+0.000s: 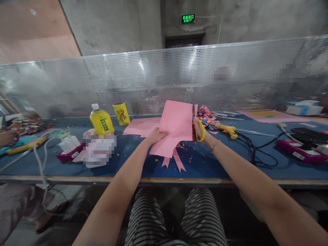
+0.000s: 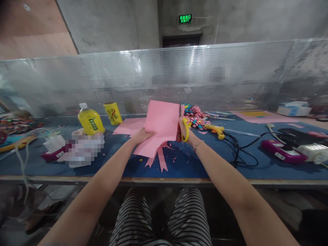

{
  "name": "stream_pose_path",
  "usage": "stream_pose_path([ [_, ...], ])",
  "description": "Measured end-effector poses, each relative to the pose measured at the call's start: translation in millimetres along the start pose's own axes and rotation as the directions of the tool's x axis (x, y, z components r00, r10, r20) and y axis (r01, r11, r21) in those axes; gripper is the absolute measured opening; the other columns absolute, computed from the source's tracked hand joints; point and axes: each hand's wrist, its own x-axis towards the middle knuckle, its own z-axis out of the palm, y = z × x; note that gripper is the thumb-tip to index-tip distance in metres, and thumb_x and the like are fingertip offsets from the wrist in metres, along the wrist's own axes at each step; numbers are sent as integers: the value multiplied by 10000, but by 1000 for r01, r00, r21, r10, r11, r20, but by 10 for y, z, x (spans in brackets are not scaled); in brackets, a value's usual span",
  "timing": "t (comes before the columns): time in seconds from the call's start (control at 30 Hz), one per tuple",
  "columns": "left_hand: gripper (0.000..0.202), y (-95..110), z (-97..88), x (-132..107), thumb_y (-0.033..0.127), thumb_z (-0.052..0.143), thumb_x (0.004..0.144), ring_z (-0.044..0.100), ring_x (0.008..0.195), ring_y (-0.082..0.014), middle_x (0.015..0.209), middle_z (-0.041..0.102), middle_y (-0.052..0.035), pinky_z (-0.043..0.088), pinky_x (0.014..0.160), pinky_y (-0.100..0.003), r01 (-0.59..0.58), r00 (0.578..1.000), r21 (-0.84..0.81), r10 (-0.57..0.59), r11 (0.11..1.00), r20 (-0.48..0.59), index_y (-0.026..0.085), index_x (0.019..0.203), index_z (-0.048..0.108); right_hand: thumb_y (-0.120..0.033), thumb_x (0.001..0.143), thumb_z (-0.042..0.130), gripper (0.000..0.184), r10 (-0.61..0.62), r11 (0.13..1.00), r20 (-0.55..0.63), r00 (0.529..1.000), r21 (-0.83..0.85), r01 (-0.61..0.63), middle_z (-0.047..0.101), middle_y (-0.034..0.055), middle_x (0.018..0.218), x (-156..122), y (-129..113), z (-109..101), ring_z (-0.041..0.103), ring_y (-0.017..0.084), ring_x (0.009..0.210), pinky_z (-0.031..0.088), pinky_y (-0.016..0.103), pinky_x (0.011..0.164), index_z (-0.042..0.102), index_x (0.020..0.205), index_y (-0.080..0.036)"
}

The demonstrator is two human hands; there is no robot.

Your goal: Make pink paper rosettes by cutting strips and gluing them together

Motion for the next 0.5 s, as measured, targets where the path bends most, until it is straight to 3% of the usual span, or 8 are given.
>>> stream_pose_path([
  [0.23,426,-7,-1,4,410,606,629,591,896,-240,959,655,-113,465,727,-307,-1,1000,46,0,999,13,105,924,635,-681,724,306,524,31,999,-52,998,10,-31,300,-46,326,56,47,-6,305,72,285,261,211,277,275,481,-219],
  [0.37,443,-14,-4,-5,438,602,627,598,878,-245,957,655,-116,467,714,-315,1,1000,32,-2,999,20,110,923,638,-670,721,319,502,99,989,-7,995,111,-98,326,-48,345,64,41,-47,313,81,290,274,221,294,279,497,-222],
  [0.5,459,-23,3,-16,448,611,617,601,868,-250,951,655,-125,469,721,-324,19,999,28,-20,999,30,112,929,642,-684,721,265,510,52,994,45,998,95,-56,321,-46,352,17,-2,-88,319,84,291,286,229,307,275,504,-223],
])
